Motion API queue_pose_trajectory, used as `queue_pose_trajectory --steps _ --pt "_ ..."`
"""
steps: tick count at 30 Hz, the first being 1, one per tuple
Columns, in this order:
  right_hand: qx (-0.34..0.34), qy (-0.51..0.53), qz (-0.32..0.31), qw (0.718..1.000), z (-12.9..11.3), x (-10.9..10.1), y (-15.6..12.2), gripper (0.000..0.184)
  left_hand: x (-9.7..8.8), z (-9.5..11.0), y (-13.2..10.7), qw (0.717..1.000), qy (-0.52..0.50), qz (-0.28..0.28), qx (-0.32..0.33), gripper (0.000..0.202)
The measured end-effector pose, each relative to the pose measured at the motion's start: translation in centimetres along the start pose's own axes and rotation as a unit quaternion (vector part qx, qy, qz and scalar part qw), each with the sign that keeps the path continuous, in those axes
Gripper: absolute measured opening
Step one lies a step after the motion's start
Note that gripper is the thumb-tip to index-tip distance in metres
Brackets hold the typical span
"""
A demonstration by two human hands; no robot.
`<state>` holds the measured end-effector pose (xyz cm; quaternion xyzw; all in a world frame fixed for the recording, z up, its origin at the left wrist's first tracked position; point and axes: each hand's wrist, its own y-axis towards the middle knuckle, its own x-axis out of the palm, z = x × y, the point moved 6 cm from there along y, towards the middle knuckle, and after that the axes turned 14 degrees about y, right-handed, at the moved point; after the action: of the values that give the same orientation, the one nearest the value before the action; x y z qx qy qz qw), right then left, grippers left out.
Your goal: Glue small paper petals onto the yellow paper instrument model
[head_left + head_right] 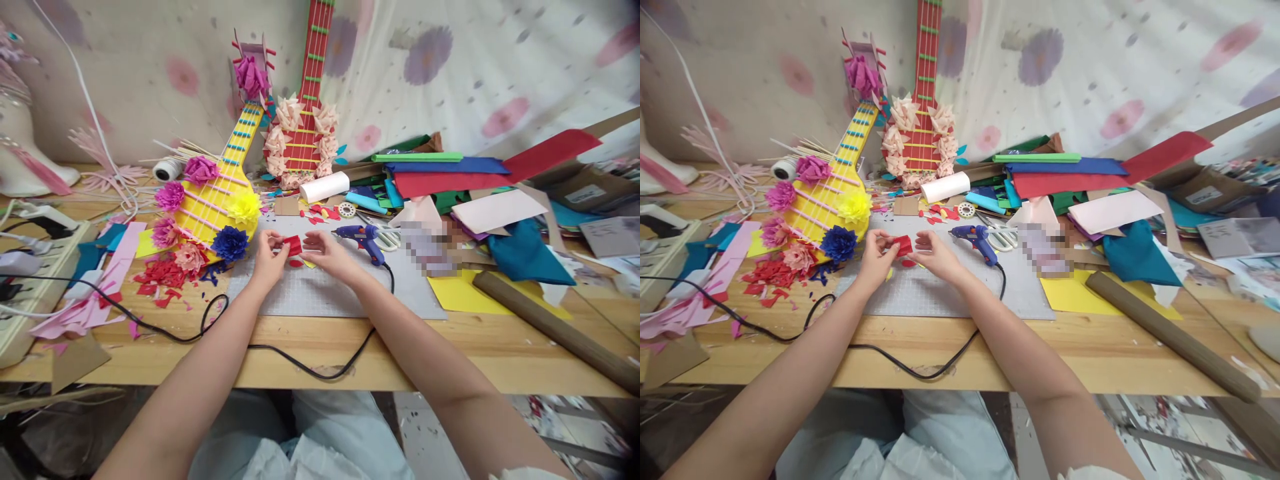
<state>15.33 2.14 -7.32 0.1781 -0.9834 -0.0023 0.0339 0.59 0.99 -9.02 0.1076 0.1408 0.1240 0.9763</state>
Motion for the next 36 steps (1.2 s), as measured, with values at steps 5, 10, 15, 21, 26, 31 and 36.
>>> queue_pose_trajectory --steps 5,10,15,21,26,31,36 --pt "0.123 -0.222 -0.167 0.953 -2.8 -4.7 -5.0 0.031 -0.4 -0.5 0.4 0.996 -0.073 0.039 -0.041 0.027" --pt "0.127 -0.409 0.08 0.9 -3.3 -13.5 -5.7 0.037 -0.5 0.2 0.6 0.997 -0.067 0.027 -0.01 0.018" --pt "0.112 -0.347 0.109 0.925 -2.2 -16.6 -3.7 0.039 0.0 0.2 0.6 0.996 -0.083 -0.016 0.002 0.008" --pt "0.199 -0.39 0.104 0.893 -4.1 -19.2 -3.8 0.058 0.1 0.1 0.5 0.995 -0.092 -0.012 -0.043 0.016" --pt "0.154 -0.496 0.183 0.835 -3.2 -20.3 -1.9 0.043 -0.5 -0.2 0.4 0.992 -0.085 0.033 -0.083 0.016" --pt "0.068 -0.646 0.144 0.747 -1.2 -18.9 0.8 0.034 -0.6 -0.5 0.5 0.99 -0.097 0.039 -0.092 0.022" --pt "0.068 -0.653 0.143 0.74 -2.3 -19.1 0.0 0.032 -0.5 -0.4 0.4 0.991 -0.091 0.016 -0.093 0.025"
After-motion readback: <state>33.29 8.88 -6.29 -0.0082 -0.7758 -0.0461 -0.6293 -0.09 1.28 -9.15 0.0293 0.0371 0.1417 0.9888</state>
